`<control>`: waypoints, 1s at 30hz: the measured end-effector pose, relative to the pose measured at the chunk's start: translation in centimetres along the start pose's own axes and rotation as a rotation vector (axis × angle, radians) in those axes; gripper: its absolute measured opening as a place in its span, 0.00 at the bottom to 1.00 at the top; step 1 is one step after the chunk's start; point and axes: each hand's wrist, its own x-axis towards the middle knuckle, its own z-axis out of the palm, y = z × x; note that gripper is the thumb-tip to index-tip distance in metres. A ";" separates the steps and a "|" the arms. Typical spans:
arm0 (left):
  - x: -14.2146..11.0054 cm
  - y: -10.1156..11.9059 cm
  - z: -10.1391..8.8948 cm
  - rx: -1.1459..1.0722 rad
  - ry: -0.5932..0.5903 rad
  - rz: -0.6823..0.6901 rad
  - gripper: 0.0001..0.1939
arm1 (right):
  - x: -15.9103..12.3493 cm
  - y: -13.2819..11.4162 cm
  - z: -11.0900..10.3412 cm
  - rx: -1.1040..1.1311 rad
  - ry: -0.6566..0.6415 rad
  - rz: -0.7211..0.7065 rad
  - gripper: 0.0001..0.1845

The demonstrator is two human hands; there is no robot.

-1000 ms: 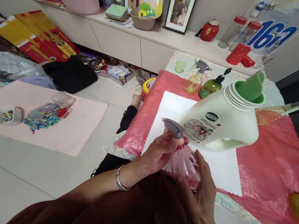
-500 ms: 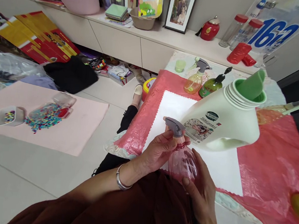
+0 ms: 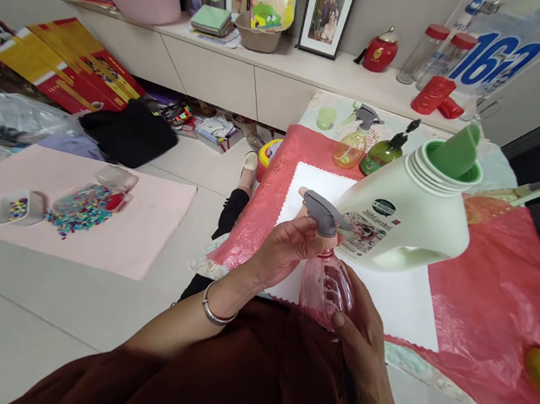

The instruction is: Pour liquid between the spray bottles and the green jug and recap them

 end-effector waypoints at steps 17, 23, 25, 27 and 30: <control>-0.3 -0.2 -0.2 -0.025 -0.063 -0.007 0.22 | 0.5 0.4 -0.1 0.107 -0.057 -0.059 0.40; -0.6 -0.8 -0.4 -0.088 -0.024 -0.031 0.22 | 0.4 1.1 -0.2 0.074 -0.064 -0.078 0.38; -0.6 -1.1 -0.4 -0.106 -0.024 -0.038 0.22 | 0.4 1.2 -0.2 0.073 -0.052 -0.077 0.38; -0.6 -1.4 -0.5 -0.120 -0.028 -0.041 0.21 | 0.3 1.3 -0.1 0.084 -0.022 -0.064 0.39; -0.6 -1.7 -0.5 -0.144 -0.034 -0.044 0.21 | 0.3 1.6 -0.3 0.088 0.002 -0.066 0.38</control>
